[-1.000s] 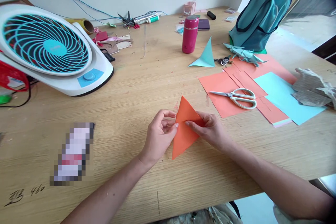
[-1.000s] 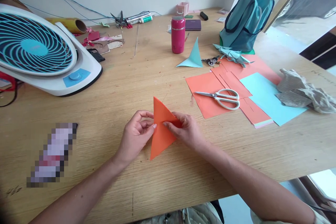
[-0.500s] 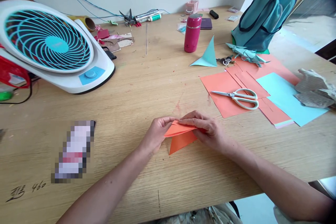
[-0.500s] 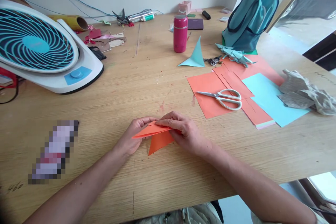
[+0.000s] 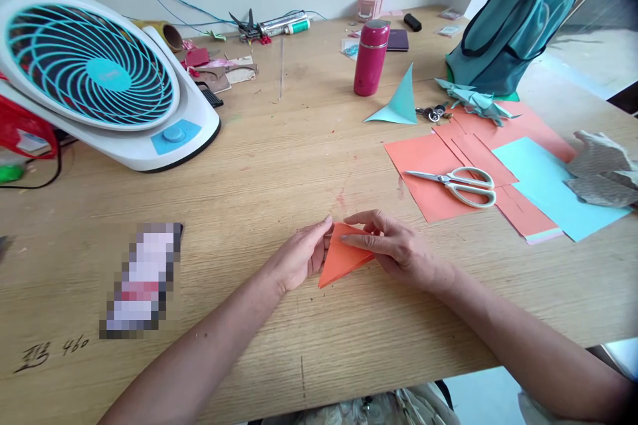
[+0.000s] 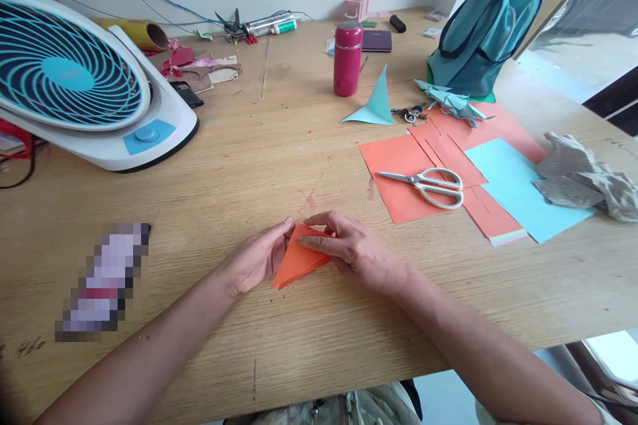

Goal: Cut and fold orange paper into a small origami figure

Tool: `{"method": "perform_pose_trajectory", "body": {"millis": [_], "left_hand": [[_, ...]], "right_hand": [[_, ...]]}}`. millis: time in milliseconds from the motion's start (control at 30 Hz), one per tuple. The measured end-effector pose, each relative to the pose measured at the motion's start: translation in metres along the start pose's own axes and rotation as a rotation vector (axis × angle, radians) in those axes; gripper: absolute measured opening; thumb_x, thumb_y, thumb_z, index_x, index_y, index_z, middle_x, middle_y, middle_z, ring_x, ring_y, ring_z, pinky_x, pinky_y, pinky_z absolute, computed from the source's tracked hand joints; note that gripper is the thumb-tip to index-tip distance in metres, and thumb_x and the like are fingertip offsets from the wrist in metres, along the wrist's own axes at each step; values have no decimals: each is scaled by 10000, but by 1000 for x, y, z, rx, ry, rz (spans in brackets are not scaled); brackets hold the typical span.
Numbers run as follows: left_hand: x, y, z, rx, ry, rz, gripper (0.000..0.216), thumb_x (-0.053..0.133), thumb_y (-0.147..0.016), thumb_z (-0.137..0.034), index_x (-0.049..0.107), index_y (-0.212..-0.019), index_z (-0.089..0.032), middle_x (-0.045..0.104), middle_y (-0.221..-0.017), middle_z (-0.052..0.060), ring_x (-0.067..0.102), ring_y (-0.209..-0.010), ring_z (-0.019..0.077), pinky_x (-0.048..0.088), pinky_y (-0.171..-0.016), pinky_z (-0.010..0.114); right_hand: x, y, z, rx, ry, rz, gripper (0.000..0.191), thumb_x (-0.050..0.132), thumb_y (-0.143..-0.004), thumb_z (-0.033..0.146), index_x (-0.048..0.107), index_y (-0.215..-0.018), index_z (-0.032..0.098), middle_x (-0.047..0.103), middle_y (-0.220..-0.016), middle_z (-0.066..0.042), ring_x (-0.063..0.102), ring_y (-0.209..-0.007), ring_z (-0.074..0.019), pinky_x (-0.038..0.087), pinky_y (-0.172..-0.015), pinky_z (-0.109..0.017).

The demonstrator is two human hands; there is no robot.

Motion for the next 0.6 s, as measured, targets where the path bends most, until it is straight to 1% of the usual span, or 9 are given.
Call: {"method": "perform_pose_trajectory", "body": {"millis": [67,133,233,333,433,500,567,600], "left_hand": [[4,2,1,-23,6,49,341,605,-939,-437,685,-1168,-198,743,-1075,129,729,-887,245,603,-689,359],[8,4,1,-19,-4,73,325,651,-918,-371,660,-1199,-209,733,-1123,128,733,-913,264,614,-705,387],[12,6,-1,-4,8,107,347,677,-902,-319,630,-1230,-215,722,-1154,135,746,-902,278,614,-694,391],[14,6,-2,12,28,130,354,659,-912,-315,612,-1251,-222,711,-1179,139,750,-912,295,611,-681,389],[15,5,-4,44,38,113,313,653,-904,-271,624,-1211,-218,684,-1239,130,736,-969,302,617,-672,376],[13,4,-6,77,41,74,273,638,-904,-233,629,-1175,-207,676,-1248,124,721,-1005,291,619,-665,353],[10,4,-10,125,42,19,245,605,-915,-206,620,-1160,-199,672,-1242,122,708,-1022,274,618,-655,330],[8,4,-13,156,41,-13,241,591,-920,-195,613,-1160,-197,666,-1244,120,702,-1024,265,618,-658,325]], "right_hand": [[0,0,-1,-15,20,21,603,425,-922,3,549,-1415,328,535,-1382,-104,614,-1053,-207,562,-847,-377],[1,-1,-1,-31,25,44,570,452,-934,31,546,-1422,311,541,-1379,-116,611,-1094,-227,562,-862,-390],[1,-2,-1,-41,6,76,565,485,-934,43,530,-1438,293,530,-1386,-125,592,-1159,-240,550,-907,-407],[-1,-3,-1,-43,12,59,552,496,-935,46,542,-1424,297,537,-1372,-122,585,-1181,-243,541,-931,-418],[-7,-4,2,-31,81,32,537,471,-941,47,565,-1395,318,542,-1370,-116,580,-1187,-258,525,-954,-463],[-11,-5,3,12,120,17,557,463,-941,54,528,-1424,323,512,-1401,-122,562,-1213,-272,507,-983,-498],[-16,-5,4,76,130,-38,568,492,-939,85,470,-1463,303,473,-1428,-141,524,-1268,-293,484,-1022,-521],[-19,-5,3,114,125,-90,566,513,-939,107,452,-1471,290,460,-1435,-149,505,-1293,-301,474,-1038,-525]]}}
Point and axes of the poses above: each hand's wrist, its own y-axis away from the middle knuckle, its own x-axis out of the palm, z = x × y, the point moved 5 cm from there along -y, towards the middle knuckle
